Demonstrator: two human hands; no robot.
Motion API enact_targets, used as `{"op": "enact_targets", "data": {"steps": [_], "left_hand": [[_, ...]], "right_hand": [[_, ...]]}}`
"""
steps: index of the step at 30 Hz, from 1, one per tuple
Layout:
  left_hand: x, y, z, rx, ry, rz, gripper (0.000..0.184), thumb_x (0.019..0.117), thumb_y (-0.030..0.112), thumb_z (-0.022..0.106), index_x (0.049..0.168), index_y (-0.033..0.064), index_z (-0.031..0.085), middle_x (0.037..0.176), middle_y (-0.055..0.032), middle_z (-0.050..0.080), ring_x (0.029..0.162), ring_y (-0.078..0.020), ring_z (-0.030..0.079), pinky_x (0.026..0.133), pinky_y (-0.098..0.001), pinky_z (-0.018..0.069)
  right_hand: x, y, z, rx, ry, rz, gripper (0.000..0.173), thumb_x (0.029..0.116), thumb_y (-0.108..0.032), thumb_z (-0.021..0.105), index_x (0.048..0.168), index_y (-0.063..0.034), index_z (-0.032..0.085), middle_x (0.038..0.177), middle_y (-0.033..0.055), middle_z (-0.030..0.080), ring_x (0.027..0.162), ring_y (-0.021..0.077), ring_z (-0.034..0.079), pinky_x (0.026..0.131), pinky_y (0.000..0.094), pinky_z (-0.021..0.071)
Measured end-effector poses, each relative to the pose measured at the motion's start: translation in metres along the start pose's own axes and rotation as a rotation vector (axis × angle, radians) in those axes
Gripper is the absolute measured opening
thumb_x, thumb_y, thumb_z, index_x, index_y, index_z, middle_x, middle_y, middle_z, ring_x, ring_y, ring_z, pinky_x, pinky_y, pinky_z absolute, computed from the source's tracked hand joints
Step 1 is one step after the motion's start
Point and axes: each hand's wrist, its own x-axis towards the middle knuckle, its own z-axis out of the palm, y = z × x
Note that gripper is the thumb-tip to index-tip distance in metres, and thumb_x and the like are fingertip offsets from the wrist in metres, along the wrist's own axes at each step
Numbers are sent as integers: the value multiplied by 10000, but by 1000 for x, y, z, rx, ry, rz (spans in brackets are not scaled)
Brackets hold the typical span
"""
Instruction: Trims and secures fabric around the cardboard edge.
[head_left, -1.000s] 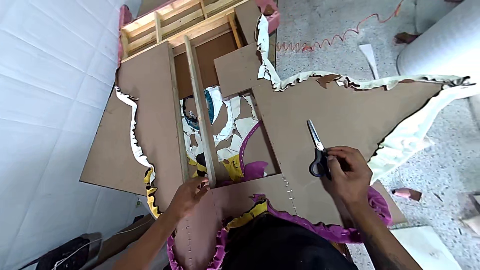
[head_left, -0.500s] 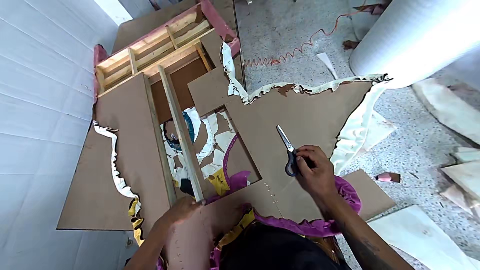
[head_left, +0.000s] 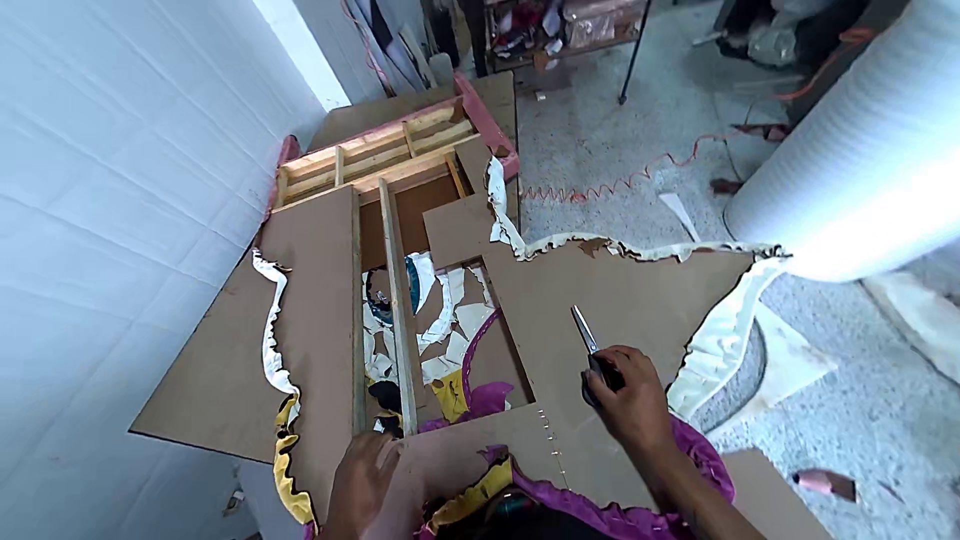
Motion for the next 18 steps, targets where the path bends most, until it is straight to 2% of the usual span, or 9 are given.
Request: {"op": "enact_targets", "data": {"steps": [2, 4, 8, 11, 15, 18], "left_hand": [[8, 6, -2, 95, -147, -30, 604, 985, 707, 439, 1139, 215, 754, 1139, 8, 734, 1149, -160, 668, 993, -412, 561], [16, 12, 0, 145, -262, -53, 733, 950, 789, 369, 1144, 183, 733, 1120, -24, 727, 1133, -203, 669, 988, -445, 554], [26, 25, 5, 181, -362, -126, 846, 945, 830, 213, 949, 152, 718, 922, -66, 731, 948, -257, 718, 841, -512, 584], [35, 22, 15, 204, -405, -144, 905, 931, 845, 100, 804, 147, 663, 786, -82, 689, 833, -280, 711, 737, -535, 576], [36, 4, 31, 213, -368, -87, 918, 928, 847, 83, 772, 170, 682, 773, -81, 704, 824, -293, 720, 727, -560, 578], [34, 0, 41, 166, -252, -57, 878, 908, 879, 152, 699, 197, 664, 691, -58, 679, 723, -275, 704, 631, -569, 560]], "right_hand": [[0, 2, 1, -42, -10, 0, 395, 840, -548, 708, 1136, -288, 722, 1204, -45, 646, 1112, 161, 606, 910, 431, 550], [-1, 4, 2, -61, -3, -2, 410, 833, -570, 707, 1136, -294, 720, 1202, -47, 647, 1106, 162, 607, 909, 427, 551], [-4, 9, 6, -76, 27, -5, 379, 839, -568, 695, 1115, -309, 720, 1178, -68, 648, 1091, 135, 609, 908, 399, 552], [-2, 9, 2, -81, 34, 13, 373, 846, -565, 694, 1102, -295, 726, 1166, -61, 654, 1086, 143, 614, 900, 397, 557], [0, -4, -6, -75, -1, 95, 468, 830, -582, 723, 1172, -263, 714, 1168, -33, 668, 1100, 168, 629, 921, 425, 568], [5, -7, -10, -79, -29, 165, 508, 830, -587, 724, 1224, -268, 692, 1114, -39, 674, 1068, 169, 633, 907, 432, 566]]}}
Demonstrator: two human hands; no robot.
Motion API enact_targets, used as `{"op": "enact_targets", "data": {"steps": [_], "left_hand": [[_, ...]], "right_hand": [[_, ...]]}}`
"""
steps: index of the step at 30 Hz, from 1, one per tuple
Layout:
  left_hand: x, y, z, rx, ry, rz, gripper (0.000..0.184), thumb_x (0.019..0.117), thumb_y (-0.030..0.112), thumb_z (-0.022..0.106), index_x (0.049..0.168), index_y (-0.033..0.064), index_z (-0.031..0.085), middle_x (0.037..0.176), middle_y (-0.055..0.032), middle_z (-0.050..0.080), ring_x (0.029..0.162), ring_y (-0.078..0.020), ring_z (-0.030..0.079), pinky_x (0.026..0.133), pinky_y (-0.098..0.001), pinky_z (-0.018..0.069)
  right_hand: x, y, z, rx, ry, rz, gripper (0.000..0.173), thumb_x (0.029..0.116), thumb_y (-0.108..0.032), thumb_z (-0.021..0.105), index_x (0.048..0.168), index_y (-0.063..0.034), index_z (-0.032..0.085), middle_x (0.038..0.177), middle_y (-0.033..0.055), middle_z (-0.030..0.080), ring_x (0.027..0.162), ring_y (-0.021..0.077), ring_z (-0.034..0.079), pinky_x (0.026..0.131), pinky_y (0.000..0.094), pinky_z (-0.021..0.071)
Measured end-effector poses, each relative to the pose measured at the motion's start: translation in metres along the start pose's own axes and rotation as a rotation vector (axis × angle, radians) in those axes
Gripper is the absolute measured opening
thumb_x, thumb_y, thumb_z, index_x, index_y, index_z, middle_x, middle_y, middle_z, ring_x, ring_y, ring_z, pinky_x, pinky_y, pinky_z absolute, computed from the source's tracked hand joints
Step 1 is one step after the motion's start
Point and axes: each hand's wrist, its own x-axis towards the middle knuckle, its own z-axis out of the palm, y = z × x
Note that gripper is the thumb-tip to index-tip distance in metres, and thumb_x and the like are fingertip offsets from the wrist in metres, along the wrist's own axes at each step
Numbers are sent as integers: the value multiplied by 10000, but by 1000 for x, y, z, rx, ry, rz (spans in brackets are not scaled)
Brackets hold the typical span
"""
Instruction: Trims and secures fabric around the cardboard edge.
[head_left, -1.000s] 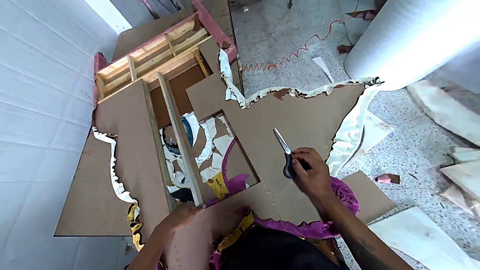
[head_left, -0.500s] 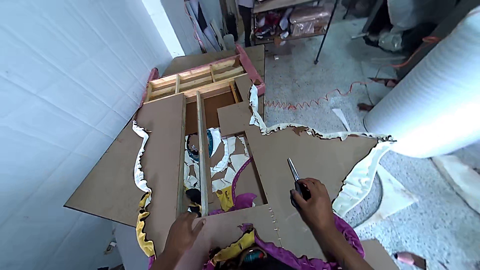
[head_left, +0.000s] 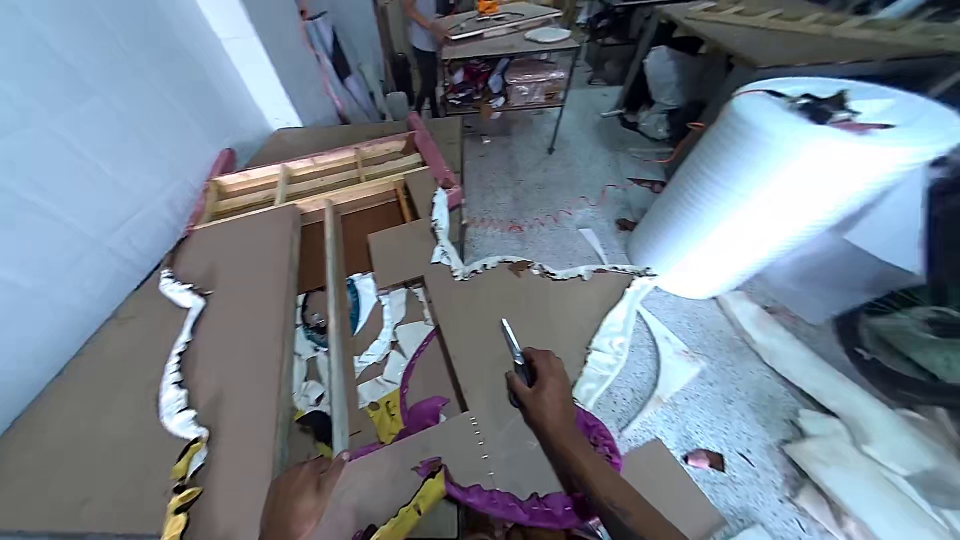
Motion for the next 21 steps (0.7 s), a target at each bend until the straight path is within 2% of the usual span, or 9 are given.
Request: {"op": "enact_targets", "data": {"steps": [3, 5, 7, 10, 12, 14, 17, 19, 21], "left_hand": [[-4, -6, 1, -186, 211, -5, 708, 971, 772, 339, 688, 213, 670, 633, -16, 646, 623, -216, 654, 580, -553, 530], [-11, 3, 2, -359, 453, -36, 496, 1030, 543, 490, 871, 151, 748, 800, -50, 715, 769, -201, 701, 724, -517, 592], [-28, 35, -9, -548, 658, -97, 352, 1048, 349, 548, 1069, 53, 738, 1029, -138, 721, 992, -251, 696, 902, -481, 584], [-81, 113, -22, -852, 732, -186, 242, 1026, 212, 594, 1128, 39, 728, 1102, -107, 719, 1020, -192, 695, 921, -401, 597], [-115, 174, -15, -1141, 572, -175, 206, 1021, 145, 576, 1081, 31, 737, 1027, -73, 749, 909, -165, 725, 844, -391, 627], [-147, 222, -11, -1256, 280, -86, 272, 1050, 240, 555, 1083, 38, 734, 993, -70, 752, 860, -170, 728, 815, -398, 630], [-191, 272, -10, -1153, -52, 73, 332, 1044, 349, 597, 1078, 48, 735, 926, -70, 733, 828, -159, 701, 805, -394, 607], [-228, 298, -4, -1041, -247, 32, 363, 1011, 391, 634, 1067, 45, 728, 928, -85, 718, 872, -178, 688, 843, -437, 587], [-257, 307, 11, -875, -372, -14, 395, 948, 470, 690, 1004, 80, 716, 887, -76, 693, 858, -208, 673, 819, -499, 569]], "right_hand": [[7, -1, 5, -39, 29, 3, 431, 829, -505, 716, 1193, -274, 707, 1012, -44, 672, 988, 156, 641, 849, 417, 573], [15, -3, -1, -89, -18, 30, 429, 796, -452, 726, 1182, -263, 725, 1007, -9, 680, 975, 197, 650, 825, 451, 568], [24, -7, -18, -88, -191, 64, 463, 763, -426, 779, 1178, -227, 726, 1062, 63, 697, 1001, 279, 672, 823, 551, 575], [19, -3, -30, 57, -450, 9, 410, 743, -386, 823, 1095, -193, 736, 993, 72, 714, 913, 288, 692, 785, 607, 578], [-2, -4, -38, 312, -531, -115, 257, 792, -304, 791, 989, -148, 740, 852, 41, 714, 752, 220, 685, 669, 513, 588], [-36, -24, -64, 598, -623, -221, 196, 864, -219, 762, 1015, -102, 720, 850, 35, 714, 720, 175, 676, 631, 406, 589], [-78, -32, -120, 828, -674, -345, 214, 953, -247, 731, 1083, -76, 727, 983, 58, 734, 843, 186, 709, 732, 363, 630], [-95, -3, -163, 837, -742, -396, 219, 986, -253, 675, 1107, -76, 716, 1064, 75, 731, 910, 220, 714, 779, 383, 638], [-97, 32, -198, 848, -854, -435, 250, 1026, -280, 615, 1155, -80, 691, 1122, 109, 720, 919, 275, 720, 751, 413, 648]]}}
